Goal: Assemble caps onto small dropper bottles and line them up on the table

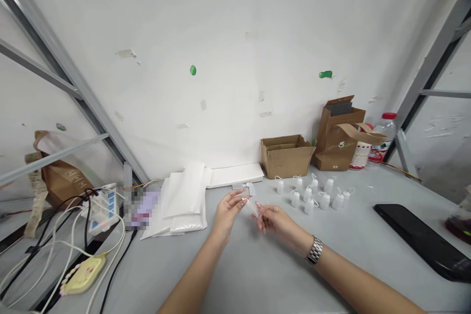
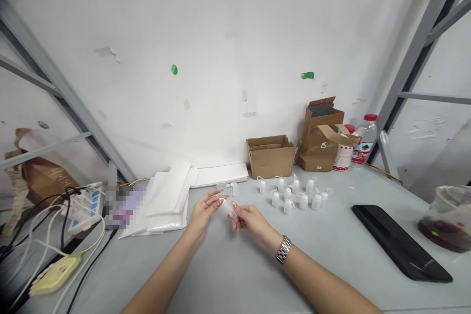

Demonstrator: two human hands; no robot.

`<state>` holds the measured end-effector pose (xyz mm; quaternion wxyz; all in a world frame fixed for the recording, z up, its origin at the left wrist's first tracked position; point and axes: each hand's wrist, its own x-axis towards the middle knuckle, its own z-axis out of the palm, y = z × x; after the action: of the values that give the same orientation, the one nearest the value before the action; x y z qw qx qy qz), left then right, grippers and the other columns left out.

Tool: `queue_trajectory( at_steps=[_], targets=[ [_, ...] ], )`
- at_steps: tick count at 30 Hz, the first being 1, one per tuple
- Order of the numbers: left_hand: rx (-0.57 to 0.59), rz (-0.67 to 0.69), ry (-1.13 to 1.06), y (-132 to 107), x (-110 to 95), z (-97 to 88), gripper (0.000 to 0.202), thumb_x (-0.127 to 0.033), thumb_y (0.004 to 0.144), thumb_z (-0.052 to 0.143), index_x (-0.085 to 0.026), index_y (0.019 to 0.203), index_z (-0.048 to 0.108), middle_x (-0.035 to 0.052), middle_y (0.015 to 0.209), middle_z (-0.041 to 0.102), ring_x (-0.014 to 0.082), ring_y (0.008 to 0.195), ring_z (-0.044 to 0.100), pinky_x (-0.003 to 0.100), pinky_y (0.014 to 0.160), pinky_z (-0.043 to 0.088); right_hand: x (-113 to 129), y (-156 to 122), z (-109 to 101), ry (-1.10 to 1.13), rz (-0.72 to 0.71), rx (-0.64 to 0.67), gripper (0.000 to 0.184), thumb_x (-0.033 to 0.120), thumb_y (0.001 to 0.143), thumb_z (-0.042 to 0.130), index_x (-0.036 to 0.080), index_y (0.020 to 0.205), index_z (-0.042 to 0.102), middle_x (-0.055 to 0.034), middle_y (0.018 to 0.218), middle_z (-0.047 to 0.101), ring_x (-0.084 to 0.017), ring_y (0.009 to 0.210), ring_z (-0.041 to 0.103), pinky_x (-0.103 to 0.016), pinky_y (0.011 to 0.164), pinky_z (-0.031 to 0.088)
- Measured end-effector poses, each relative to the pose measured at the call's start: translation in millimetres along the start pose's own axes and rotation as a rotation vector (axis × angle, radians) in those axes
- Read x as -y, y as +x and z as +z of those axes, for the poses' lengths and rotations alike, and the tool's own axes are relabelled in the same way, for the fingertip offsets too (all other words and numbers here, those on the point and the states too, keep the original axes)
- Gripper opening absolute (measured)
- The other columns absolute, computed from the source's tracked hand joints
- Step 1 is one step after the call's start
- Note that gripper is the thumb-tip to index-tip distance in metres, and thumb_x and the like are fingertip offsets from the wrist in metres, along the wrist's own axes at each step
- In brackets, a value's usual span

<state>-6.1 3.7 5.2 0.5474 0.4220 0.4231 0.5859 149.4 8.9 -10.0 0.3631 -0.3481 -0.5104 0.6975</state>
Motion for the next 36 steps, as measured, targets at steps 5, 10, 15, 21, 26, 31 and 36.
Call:
queue_trajectory(
  at_steps=[5, 10, 15, 21, 26, 31, 36],
  targets=[
    [-0.054, 0.037, -0.021, 0.9, 0.4, -1.4, 0.038, -0.025, 0.062, 0.071, -0.016, 0.096, 0.057, 0.0066, 0.077, 0.071, 0.0231, 0.097, 0.060, 0.036, 0.091, 0.036, 2.3, 3.0, 2.7, -0.055, -0.093, -0.172, 0.042, 0.050, 0.057, 0.070, 0.015, 0.077, 0.058, -0.0005, 0.062, 0.061, -0.012, 0.054, 0.053, -0.027, 0.057, 0.041],
    [-0.035, 0.032, -0.020, 0.9, 1.4, -2.0, 0.036, -0.026, 0.062, 0.071, -0.016, 0.093, 0.056, 0.0065, 0.077, 0.071, 0.0225, 0.096, 0.060, 0.035, 0.089, 0.037, 0.4, 2.4, 2.1, -0.028, -0.087, -0.095, 0.035, 0.049, 0.062, 0.067, 0.015, 0.064, 0.057, -0.0001, 0.057, 0.057, -0.011, 0.053, 0.050, -0.026, 0.056, 0.039],
    [0.003, 0.056, -0.024, 1.2, 0.8, -3.4, 0.037, -0.024, 0.063, 0.070, -0.017, 0.095, 0.054, 0.0046, 0.075, 0.071, 0.0207, 0.093, 0.061, 0.034, 0.091, 0.036, -1.5, -0.7, 1.6, 0.265, 0.070, 0.093, 0.040, 0.051, 0.073, 0.056, 0.013, 0.060, 0.056, -0.0001, 0.054, 0.053, -0.008, 0.045, 0.044, -0.025, 0.052, 0.036],
    [-0.051, 0.064, 0.044, 0.4, -2.5, -2.6, 0.038, -0.025, 0.063, 0.070, -0.017, 0.096, 0.054, 0.0065, 0.078, 0.071, 0.0221, 0.095, 0.060, 0.036, 0.091, 0.035, 3.4, 1.5, 1.8, -0.007, -0.075, -0.063, 0.036, 0.049, 0.067, 0.063, 0.014, 0.075, 0.059, -0.0015, 0.067, 0.059, -0.012, 0.056, 0.053, -0.027, 0.062, 0.039],
    [-0.016, 0.057, 0.078, -0.1, -2.3, -2.9, 0.032, -0.027, 0.062, 0.071, -0.015, 0.090, 0.059, 0.0092, 0.084, 0.071, 0.0224, 0.093, 0.061, 0.035, 0.090, 0.037, 0.8, 0.9, -1.7, 0.010, -0.059, 0.050, 0.031, 0.044, 0.070, 0.063, 0.013, 0.067, 0.059, -0.0007, 0.063, 0.058, -0.010, 0.055, 0.050, -0.025, 0.060, 0.037],
    [0.041, 0.037, 0.117, -0.2, -6.9, -2.0, 0.033, -0.030, 0.061, 0.071, -0.016, 0.090, 0.064, 0.0102, 0.092, 0.069, 0.0242, 0.098, 0.059, 0.036, 0.091, 0.038, -5.6, 1.7, -3.1, 0.133, -0.044, 0.106, 0.031, 0.043, 0.074, 0.060, 0.013, 0.068, 0.060, -0.0021, 0.064, 0.059, -0.010, 0.056, 0.050, -0.026, 0.061, 0.037],
    [0.213, 0.047, 0.302, 2.4, -8.4, -5.1, 0.026, -0.035, 0.062, 0.068, -0.017, 0.081, 0.069, 0.0115, 0.118, 0.057, 0.0283, 0.113, 0.047, 0.039, 0.097, 0.032, -4.0, 2.0, -3.3, 0.145, -0.068, 0.079, 0.030, 0.043, 0.072, 0.062, 0.014, 0.068, 0.058, -0.0013, 0.064, 0.058, -0.010, 0.058, 0.050, -0.026, 0.062, 0.037]
  ],
)
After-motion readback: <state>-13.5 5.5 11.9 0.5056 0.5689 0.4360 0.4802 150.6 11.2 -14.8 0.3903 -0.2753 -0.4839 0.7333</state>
